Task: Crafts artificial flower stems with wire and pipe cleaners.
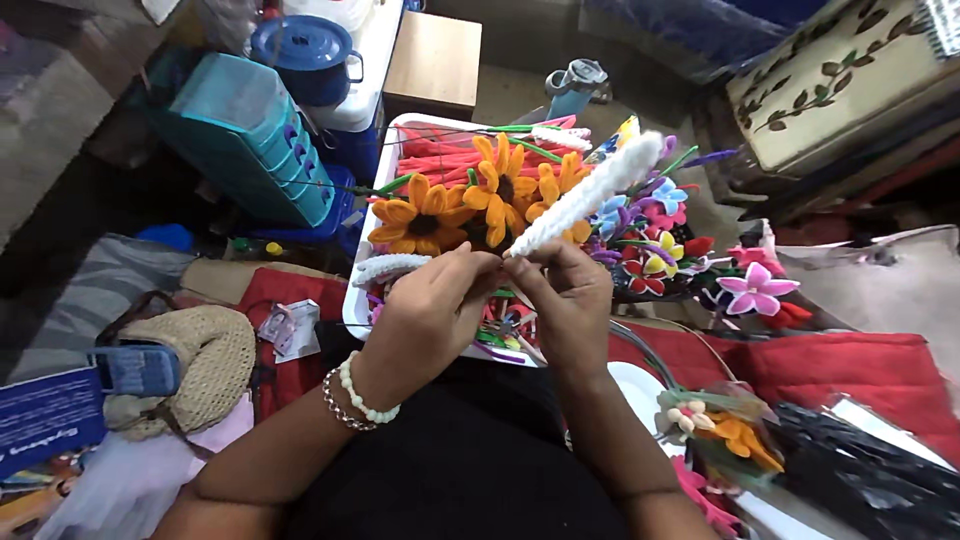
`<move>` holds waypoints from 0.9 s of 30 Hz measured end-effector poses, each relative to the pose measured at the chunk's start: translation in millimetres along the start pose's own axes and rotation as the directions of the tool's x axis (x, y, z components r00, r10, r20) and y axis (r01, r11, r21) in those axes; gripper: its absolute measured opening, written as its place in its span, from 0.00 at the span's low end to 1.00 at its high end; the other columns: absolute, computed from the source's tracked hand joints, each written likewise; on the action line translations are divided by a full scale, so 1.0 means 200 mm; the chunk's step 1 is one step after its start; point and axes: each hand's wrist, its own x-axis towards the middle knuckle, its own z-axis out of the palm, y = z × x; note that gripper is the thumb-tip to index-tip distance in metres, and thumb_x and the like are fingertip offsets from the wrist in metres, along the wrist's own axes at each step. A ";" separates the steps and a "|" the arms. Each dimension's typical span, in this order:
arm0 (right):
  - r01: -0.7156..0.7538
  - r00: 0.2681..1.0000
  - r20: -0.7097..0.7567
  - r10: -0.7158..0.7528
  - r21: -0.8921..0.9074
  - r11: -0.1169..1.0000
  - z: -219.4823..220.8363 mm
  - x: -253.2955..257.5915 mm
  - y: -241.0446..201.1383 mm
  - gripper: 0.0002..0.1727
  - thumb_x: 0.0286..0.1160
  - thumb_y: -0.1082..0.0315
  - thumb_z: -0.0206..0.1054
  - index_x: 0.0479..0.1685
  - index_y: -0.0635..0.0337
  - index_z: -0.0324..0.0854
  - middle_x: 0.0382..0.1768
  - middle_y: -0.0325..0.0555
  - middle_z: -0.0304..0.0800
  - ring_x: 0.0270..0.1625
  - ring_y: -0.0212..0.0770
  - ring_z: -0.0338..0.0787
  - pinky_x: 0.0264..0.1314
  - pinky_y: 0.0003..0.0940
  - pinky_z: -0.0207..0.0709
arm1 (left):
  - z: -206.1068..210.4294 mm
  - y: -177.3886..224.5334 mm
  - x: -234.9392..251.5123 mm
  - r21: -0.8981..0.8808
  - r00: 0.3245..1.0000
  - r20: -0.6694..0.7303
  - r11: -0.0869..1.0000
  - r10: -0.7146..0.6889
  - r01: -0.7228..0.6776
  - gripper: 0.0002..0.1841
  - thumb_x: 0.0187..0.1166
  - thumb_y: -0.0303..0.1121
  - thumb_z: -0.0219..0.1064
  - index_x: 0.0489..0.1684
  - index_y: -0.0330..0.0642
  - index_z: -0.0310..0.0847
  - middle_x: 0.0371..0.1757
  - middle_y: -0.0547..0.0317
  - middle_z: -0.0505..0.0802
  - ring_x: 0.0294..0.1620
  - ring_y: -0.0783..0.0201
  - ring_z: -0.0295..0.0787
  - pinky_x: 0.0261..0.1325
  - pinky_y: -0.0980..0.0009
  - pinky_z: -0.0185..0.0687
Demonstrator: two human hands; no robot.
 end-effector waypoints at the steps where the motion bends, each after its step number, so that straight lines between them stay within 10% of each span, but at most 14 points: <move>1: 0.005 1.000 0.001 -0.005 -0.008 1.000 0.01 0.00 -0.01 0.03 0.72 0.69 0.75 0.41 0.54 0.89 0.37 0.33 0.90 0.39 0.25 0.88 0.44 0.22 0.85 | 0.01 0.00 -0.01 0.041 0.999 -0.018 0.999 0.027 -0.026 0.08 0.78 0.24 0.69 0.47 0.29 0.90 0.44 0.47 0.97 0.51 0.63 0.96 0.62 0.73 0.88; 12: -0.047 0.994 0.102 0.046 0.010 0.999 0.01 0.07 -0.06 0.03 0.75 0.69 0.73 0.43 0.56 0.87 0.33 0.31 0.90 0.35 0.24 0.89 0.41 0.22 0.87 | -0.02 -0.01 0.04 -0.283 0.980 0.083 0.938 -0.183 0.199 0.06 0.84 0.26 0.65 0.46 0.32 0.86 0.38 0.60 0.94 0.39 0.78 0.91 0.44 0.81 0.88; 19: 0.048 0.981 0.192 -0.008 -0.205 0.978 0.07 0.13 -0.09 0.04 0.73 0.66 0.74 0.40 0.56 0.88 0.32 0.32 0.87 0.31 0.22 0.83 0.33 0.17 0.77 | -0.16 -0.05 0.14 -0.228 0.981 -0.022 0.956 -0.193 0.183 0.30 0.79 0.39 0.73 0.74 0.29 0.69 0.56 0.54 0.90 0.58 0.67 0.90 0.62 0.70 0.89; 27: 0.209 0.958 0.261 -0.120 -0.345 0.915 0.20 0.16 -0.14 0.05 0.72 0.61 0.75 0.38 0.51 0.91 0.29 0.27 0.87 0.32 0.21 0.81 0.58 0.40 0.74 | -0.37 -0.03 0.17 -0.088 0.966 0.032 0.962 -0.256 0.257 0.36 0.72 0.34 0.78 0.79 0.36 0.63 0.42 0.66 0.92 0.41 0.75 0.90 0.46 0.79 0.89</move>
